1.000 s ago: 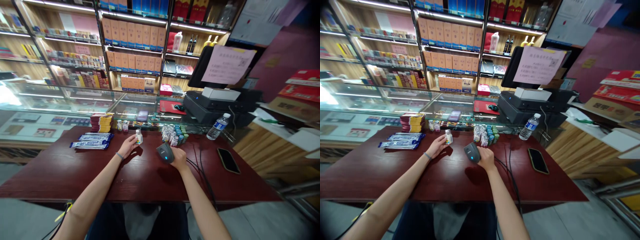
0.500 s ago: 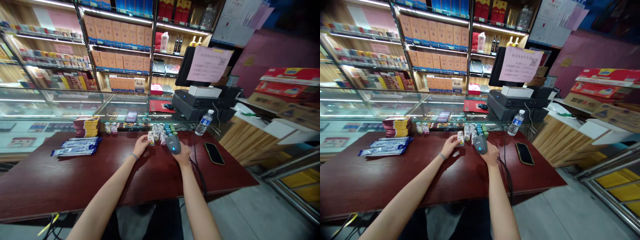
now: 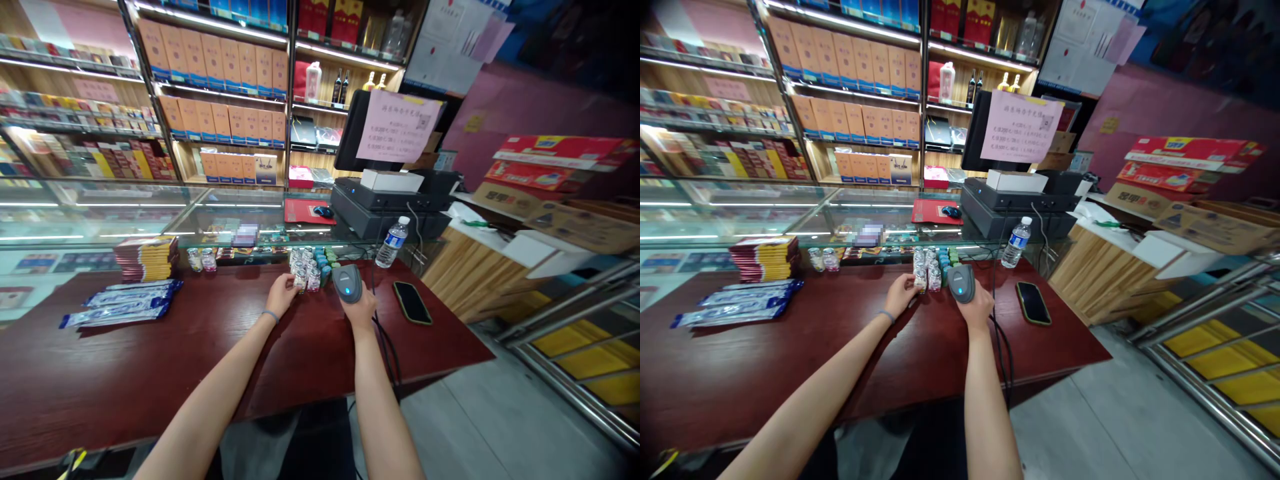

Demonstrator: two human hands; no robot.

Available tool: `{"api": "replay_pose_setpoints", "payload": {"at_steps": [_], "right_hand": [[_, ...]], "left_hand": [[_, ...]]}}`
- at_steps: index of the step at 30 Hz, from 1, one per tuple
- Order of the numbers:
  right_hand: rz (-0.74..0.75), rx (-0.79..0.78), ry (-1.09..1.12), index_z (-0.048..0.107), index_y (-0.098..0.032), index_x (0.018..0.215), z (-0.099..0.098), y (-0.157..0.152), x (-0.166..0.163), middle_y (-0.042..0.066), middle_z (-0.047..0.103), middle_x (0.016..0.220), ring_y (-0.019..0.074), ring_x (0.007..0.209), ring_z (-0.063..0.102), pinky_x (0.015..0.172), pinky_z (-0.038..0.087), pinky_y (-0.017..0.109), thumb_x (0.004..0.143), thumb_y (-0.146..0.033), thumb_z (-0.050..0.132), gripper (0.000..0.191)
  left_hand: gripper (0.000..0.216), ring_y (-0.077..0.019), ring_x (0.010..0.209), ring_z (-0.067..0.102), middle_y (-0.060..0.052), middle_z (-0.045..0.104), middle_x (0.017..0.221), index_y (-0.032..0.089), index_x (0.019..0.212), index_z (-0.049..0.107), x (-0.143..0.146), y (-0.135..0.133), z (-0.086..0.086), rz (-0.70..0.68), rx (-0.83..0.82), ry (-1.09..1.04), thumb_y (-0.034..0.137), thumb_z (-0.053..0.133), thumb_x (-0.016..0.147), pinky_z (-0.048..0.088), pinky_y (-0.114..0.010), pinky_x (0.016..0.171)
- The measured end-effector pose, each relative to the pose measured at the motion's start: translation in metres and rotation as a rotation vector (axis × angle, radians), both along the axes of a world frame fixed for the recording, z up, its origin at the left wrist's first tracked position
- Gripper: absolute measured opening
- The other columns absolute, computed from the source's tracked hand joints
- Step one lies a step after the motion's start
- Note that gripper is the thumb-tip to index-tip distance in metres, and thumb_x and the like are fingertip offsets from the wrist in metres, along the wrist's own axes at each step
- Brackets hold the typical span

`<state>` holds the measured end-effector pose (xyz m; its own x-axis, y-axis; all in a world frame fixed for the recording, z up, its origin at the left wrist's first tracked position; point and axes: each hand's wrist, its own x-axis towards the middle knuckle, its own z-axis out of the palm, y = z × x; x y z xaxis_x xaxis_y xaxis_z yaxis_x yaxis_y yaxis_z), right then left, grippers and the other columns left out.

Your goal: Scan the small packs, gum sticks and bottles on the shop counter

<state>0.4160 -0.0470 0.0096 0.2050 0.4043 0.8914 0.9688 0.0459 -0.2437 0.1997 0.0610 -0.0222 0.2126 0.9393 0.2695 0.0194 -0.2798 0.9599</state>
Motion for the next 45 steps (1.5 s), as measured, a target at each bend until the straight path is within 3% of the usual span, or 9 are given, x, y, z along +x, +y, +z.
{"api": "replay_pose_setpoints", "payload": {"at_steps": [9, 15, 18, 23, 27, 30, 36, 41, 45], "right_hand": [[-0.056, -0.010, -0.007, 0.064, -0.016, 0.095, -0.002, 0.002, 0.000, 0.005, 0.065, 0.064, 0.0229, 0.058, 0.064, 0.058, 0.047, 0.029, 0.079, -0.042, 0.065, 0.031], [-0.049, 0.006, -0.072, 0.064, -0.016, 0.091, 0.001, 0.000, -0.002, 0.004, 0.066, 0.063, 0.0209, 0.056, 0.064, 0.056, 0.044, 0.027, 0.081, -0.041, 0.065, 0.026], [-0.068, 0.006, -0.097, 0.063, -0.017, 0.087, 0.001, 0.001, -0.008, 0.003, 0.063, 0.059, 0.0200, 0.052, 0.061, 0.054, 0.042, 0.027, 0.081, -0.043, 0.067, 0.028], [0.016, 0.006, -0.133, 0.064, -0.015, 0.091, 0.002, 0.005, -0.032, 0.004, 0.063, 0.059, 0.0192, 0.051, 0.059, 0.052, 0.040, 0.027, 0.083, -0.043, 0.065, 0.029], [0.124, -0.024, -0.182, 0.065, -0.014, 0.097, 0.004, 0.008, -0.062, 0.005, 0.066, 0.063, 0.0191, 0.054, 0.061, 0.055, 0.041, 0.027, 0.085, -0.037, 0.063, 0.026], [0.245, -0.054, -0.217, 0.065, -0.012, 0.102, 0.003, 0.010, -0.084, 0.008, 0.071, 0.069, 0.0205, 0.060, 0.065, 0.058, 0.044, 0.028, 0.087, -0.034, 0.059, 0.028], [0.452, -0.086, -0.320, 0.063, -0.011, 0.109, -0.004, 0.013, -0.108, 0.010, 0.074, 0.081, 0.0203, 0.068, 0.069, 0.064, 0.048, 0.029, 0.085, -0.021, 0.052, 0.029], [0.501, -0.073, -0.367, 0.062, -0.011, 0.108, -0.009, 0.015, -0.111, 0.010, 0.074, 0.081, 0.0209, 0.066, 0.068, 0.062, 0.047, 0.031, 0.084, -0.021, 0.049, 0.029], [0.513, -0.108, -0.353, 0.060, -0.012, 0.110, -0.010, 0.016, -0.109, 0.009, 0.073, 0.081, 0.0209, 0.068, 0.069, 0.063, 0.047, 0.031, 0.083, -0.020, 0.050, 0.030]], "left_hand": [[0.023, -0.0201, 0.091, 0.068, -0.006, 0.070, 0.098, 0.017, 0.094, 0.064, -0.004, -0.004, 0.005, 0.032, 0.061, 0.117, 0.015, 0.073, 0.073, 0.053, -0.037, 0.089], [0.054, -0.0181, 0.092, 0.065, -0.005, 0.065, 0.097, 0.018, 0.118, 0.057, -0.016, 0.000, 0.006, 0.016, 0.019, -0.002, 0.015, 0.078, 0.069, 0.056, -0.035, 0.085], [0.054, -0.0186, 0.095, 0.064, -0.006, 0.063, 0.099, 0.020, 0.121, 0.058, -0.049, 0.007, 0.013, 0.111, 0.056, -0.026, 0.020, 0.078, 0.071, 0.056, -0.035, 0.086], [0.048, -0.0195, 0.091, 0.064, -0.007, 0.063, 0.100, 0.019, 0.120, 0.059, -0.136, 0.024, 0.019, 0.349, 0.127, 0.016, 0.026, 0.075, 0.075, 0.054, -0.038, 0.087], [0.046, -0.0210, 0.092, 0.065, -0.008, 0.064, 0.101, 0.017, 0.117, 0.061, -0.194, 0.035, 0.013, 0.511, 0.149, 0.062, 0.027, 0.075, 0.075, 0.052, -0.040, 0.092], [0.046, -0.0205, 0.091, 0.066, -0.009, 0.065, 0.101, 0.016, 0.117, 0.060, -0.218, 0.044, 0.004, 0.549, 0.146, 0.060, 0.025, 0.075, 0.075, 0.053, -0.040, 0.092], [0.051, -0.0206, 0.093, 0.067, -0.011, 0.064, 0.107, 0.014, 0.122, 0.058, -0.230, 0.068, -0.001, 0.584, 0.116, 0.044, 0.020, 0.075, 0.075, 0.054, -0.040, 0.092], [0.062, -0.0192, 0.084, 0.065, -0.011, 0.060, 0.108, 0.014, 0.128, 0.057, -0.228, 0.088, 0.002, 0.680, 0.088, 0.173, 0.020, 0.078, 0.071, 0.055, -0.041, 0.089], [0.065, -0.0221, 0.089, 0.062, -0.010, 0.058, 0.103, 0.017, 0.133, 0.055, -0.222, 0.097, 0.002, 0.725, 0.109, 0.304, 0.024, 0.077, 0.072, 0.052, -0.043, 0.093]]}}
